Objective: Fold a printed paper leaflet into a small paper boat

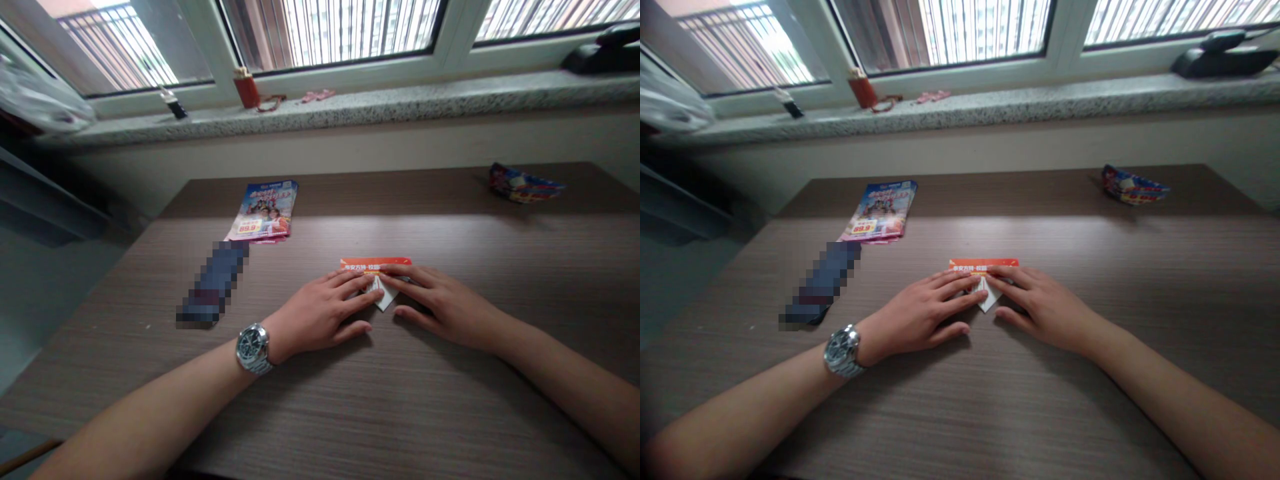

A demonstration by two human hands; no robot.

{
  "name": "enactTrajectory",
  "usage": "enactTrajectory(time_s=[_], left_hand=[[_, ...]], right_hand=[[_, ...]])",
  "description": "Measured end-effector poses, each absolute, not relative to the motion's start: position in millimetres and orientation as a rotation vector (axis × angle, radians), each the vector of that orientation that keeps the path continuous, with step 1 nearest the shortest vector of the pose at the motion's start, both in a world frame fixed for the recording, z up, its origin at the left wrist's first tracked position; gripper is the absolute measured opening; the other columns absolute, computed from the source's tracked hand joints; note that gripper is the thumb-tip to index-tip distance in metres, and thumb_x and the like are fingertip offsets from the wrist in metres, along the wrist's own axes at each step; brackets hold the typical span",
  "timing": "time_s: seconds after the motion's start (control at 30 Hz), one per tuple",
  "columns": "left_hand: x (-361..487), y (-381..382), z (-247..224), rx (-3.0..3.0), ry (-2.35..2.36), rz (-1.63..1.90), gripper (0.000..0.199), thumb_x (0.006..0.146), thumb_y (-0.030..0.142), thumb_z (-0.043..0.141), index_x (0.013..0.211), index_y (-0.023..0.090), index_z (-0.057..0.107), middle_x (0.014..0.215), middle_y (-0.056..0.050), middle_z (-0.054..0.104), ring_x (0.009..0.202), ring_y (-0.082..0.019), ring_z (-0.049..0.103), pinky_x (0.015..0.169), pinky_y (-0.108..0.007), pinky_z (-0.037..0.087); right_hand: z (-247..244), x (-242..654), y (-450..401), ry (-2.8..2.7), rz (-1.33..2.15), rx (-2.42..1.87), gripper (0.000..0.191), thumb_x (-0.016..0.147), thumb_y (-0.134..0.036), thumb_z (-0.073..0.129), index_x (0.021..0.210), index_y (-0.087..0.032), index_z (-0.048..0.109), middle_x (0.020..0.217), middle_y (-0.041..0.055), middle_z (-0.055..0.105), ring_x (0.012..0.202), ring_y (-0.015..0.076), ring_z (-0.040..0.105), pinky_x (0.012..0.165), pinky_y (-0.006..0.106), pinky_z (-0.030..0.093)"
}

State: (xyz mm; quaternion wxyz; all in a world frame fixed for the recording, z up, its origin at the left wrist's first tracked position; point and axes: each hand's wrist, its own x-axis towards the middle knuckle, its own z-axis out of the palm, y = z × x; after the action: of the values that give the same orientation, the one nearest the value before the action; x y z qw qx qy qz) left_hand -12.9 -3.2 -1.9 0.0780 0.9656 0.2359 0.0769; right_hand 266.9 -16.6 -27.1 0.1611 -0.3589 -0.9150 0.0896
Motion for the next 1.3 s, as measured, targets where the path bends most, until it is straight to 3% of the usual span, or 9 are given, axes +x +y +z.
enactTrajectory(time_s=[0.73, 1.1, 1.3], left_hand=[[-11.8, -4.5, -1.2, 2.863, 0.722, 0.249, 0.055, 0.102, 0.051, 0.043, 0.149, 0.023, 0.043, 0.156, -0.011, 0.042, 0.144, -0.026, 0.041, 0.121, -0.045, 0.034], [-12.4, -2.3, -3.8, 2.872, 0.716, 0.228, 0.062, 0.100, 0.056, 0.043, 0.153, 0.025, 0.036, 0.162, -0.008, 0.033, 0.150, -0.026, 0.032, 0.126, -0.046, 0.021], [-11.3, -5.1, -0.4, 2.857, 0.743, 0.178, 0.064, 0.100, 0.059, 0.042, 0.153, 0.024, 0.036, 0.161, -0.010, 0.034, 0.148, -0.027, 0.035, 0.122, -0.045, 0.028]], right_hand=[[-25.1, 262.2, -15.2, -2.620, 0.184, -1.042, 0.052, 0.101, -0.035, 0.049, 0.151, -0.022, 0.044, 0.144, 0.0135, 0.057, 0.128, 0.0302, 0.056, 0.107, 0.053, 0.047], [-22.7, 262.2, -13.2, -2.656, 0.074, -1.015, 0.055, 0.100, -0.037, 0.051, 0.153, -0.023, 0.042, 0.149, 0.0128, 0.054, 0.135, 0.0305, 0.051, 0.110, 0.053, 0.044], [-23.4, 261.7, -13.2, -2.655, 0.076, -1.034, 0.053, 0.101, -0.037, 0.049, 0.151, -0.021, 0.043, 0.150, 0.0124, 0.053, 0.137, 0.0289, 0.050, 0.112, 0.052, 0.043]])
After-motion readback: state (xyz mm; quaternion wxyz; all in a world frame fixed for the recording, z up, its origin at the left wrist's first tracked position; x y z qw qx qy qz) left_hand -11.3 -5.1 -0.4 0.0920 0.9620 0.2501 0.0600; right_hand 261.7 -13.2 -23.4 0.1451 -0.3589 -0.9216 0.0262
